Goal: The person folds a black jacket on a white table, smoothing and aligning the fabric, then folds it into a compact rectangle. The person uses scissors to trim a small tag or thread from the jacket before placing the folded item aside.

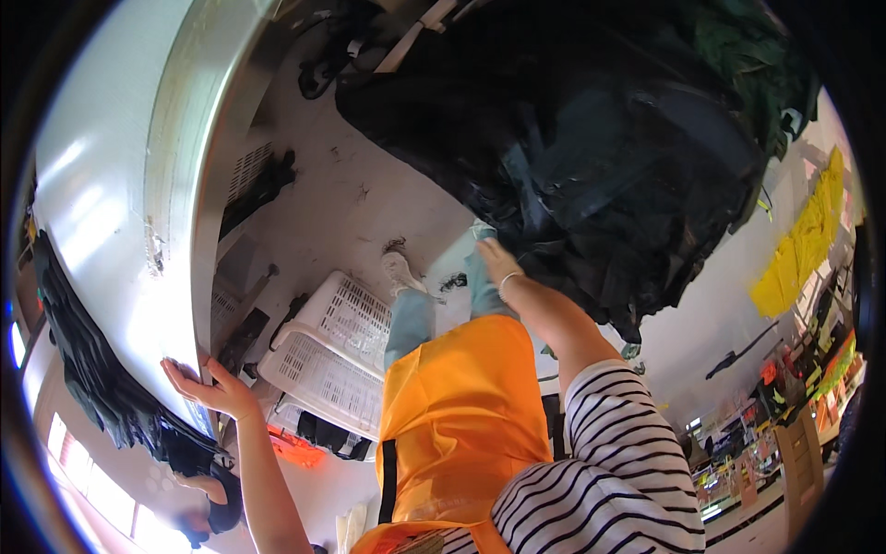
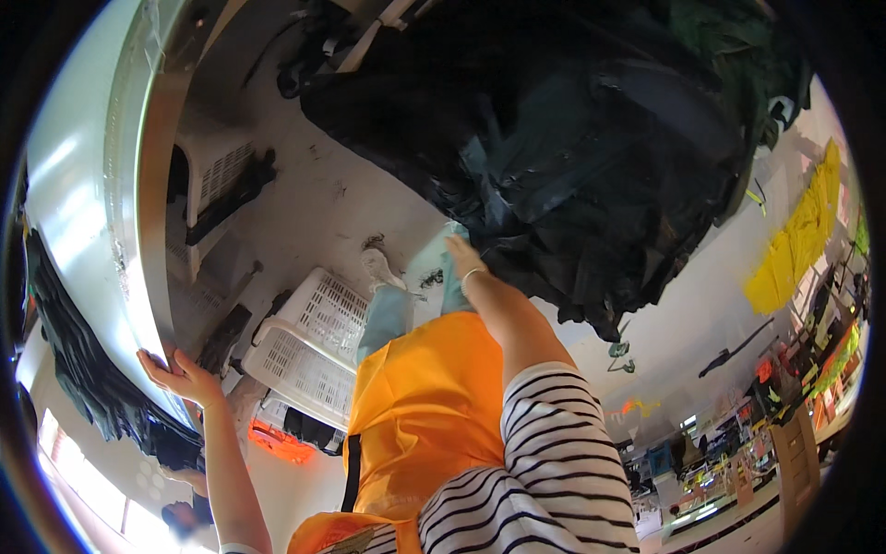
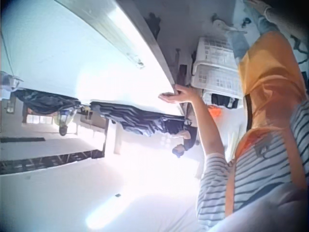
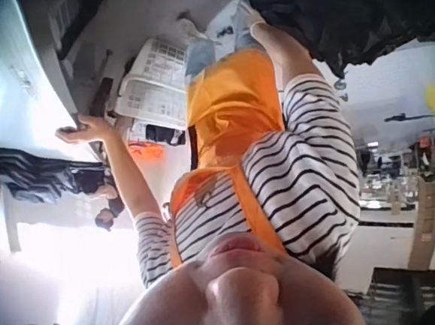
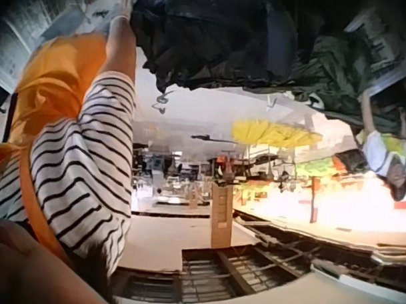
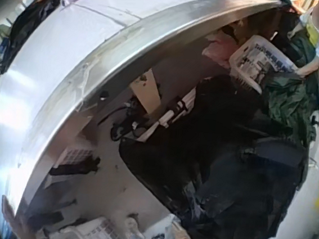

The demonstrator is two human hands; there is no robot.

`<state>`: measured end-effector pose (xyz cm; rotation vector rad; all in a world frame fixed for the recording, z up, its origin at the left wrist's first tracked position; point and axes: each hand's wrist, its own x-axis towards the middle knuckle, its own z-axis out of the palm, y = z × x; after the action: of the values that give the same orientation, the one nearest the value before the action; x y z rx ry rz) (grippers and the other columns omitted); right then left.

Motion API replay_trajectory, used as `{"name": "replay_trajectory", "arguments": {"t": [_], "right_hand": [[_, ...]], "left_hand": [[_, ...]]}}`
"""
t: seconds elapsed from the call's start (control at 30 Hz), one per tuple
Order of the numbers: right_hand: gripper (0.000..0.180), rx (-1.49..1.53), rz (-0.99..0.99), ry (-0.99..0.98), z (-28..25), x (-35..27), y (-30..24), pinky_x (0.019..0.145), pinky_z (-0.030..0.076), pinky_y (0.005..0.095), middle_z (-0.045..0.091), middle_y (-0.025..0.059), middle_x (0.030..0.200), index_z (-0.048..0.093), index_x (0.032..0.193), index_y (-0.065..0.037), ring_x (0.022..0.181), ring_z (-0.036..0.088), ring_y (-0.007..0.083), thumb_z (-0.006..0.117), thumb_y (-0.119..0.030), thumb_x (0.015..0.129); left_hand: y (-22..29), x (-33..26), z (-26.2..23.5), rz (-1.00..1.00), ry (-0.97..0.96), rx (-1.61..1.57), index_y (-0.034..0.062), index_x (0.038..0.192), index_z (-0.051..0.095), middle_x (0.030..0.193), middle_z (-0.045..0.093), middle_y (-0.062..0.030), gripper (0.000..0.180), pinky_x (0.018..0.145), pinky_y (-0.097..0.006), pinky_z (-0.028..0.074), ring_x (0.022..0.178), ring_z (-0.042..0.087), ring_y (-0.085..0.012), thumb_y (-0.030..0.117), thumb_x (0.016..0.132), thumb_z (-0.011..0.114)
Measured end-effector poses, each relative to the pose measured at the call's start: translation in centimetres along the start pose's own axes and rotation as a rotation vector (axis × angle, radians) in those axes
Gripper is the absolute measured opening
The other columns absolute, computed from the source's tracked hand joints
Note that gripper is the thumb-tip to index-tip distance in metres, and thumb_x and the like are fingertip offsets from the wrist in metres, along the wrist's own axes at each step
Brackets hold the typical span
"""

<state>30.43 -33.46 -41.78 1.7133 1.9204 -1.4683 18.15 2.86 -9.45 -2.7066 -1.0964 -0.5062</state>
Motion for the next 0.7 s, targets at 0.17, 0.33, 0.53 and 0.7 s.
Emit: {"name": "replay_trajectory", "arguments": {"t": [0.17, 0.33, 0.53, 0.7], "right_hand": [[0.034, -0.248, 0.000, -0.273, 0.8, -0.6, 3.3, 0.097, 0.041, 0.0387, 0.061, 0.0131, 0.119, 0.068, 0.107, -0.006, 0.116, 0.053, 0.0283, 0.056, -0.028, 0.084], [0.035, 0.093, 0.118, -0.342, -3.3, -6.5, 5.3, 0.085, 0.049, 0.0367, 0.067, 0.0143, 0.107, 0.070, 0.102, -0.004, 0.104, 0.063, 0.0258, 0.061, -0.024, 0.075], [0.036, 0.177, 0.301, -0.343, -4.9, -12.2, -0.8, 0.092, 0.044, 0.0359, 0.067, 0.0164, 0.107, 0.070, 0.101, -0.003, 0.104, 0.063, 0.0265, 0.056, -0.021, 0.073], [0.029, 0.242, 0.349, -0.208, -8.9, -20.2, -6.3, 0.089, 0.044, 0.0378, 0.067, 0.0211, 0.094, 0.070, 0.087, 0.000, 0.095, 0.063, 0.0305, 0.056, -0.020, 0.073]], "left_hand": [[-0.8, -0.2, 0.0, 0.069, 0.009, -0.005, -0.0006, 0.137, 0.036, 0.138, 0.039, -0.0210, 0.057, 0.106, -0.046, 0.030, 0.129, 0.036, -0.0363, 0.031, 0.093, 0.054], [-1.0, -0.3, -0.1, 0.102, 0.039, 0.054, -0.0011, 0.136, 0.039, 0.135, 0.042, -0.0210, 0.060, 0.104, -0.047, 0.030, 0.126, 0.039, -0.0362, 0.031, 0.089, 0.059], [-1.7, -0.5, -0.4, 0.078, 0.088, 0.052, 0.0039, 0.134, 0.045, 0.135, 0.046, -0.0176, 0.065, 0.100, -0.046, 0.034, 0.122, 0.044, -0.0352, 0.035, 0.082, 0.067], [-2.3, -1.0, -1.0, 0.059, 0.091, 0.023, 0.0069, 0.136, 0.042, 0.137, 0.044, -0.0139, 0.066, 0.105, -0.048, 0.027, 0.126, 0.041, -0.0323, 0.043, 0.086, 0.062]]}}
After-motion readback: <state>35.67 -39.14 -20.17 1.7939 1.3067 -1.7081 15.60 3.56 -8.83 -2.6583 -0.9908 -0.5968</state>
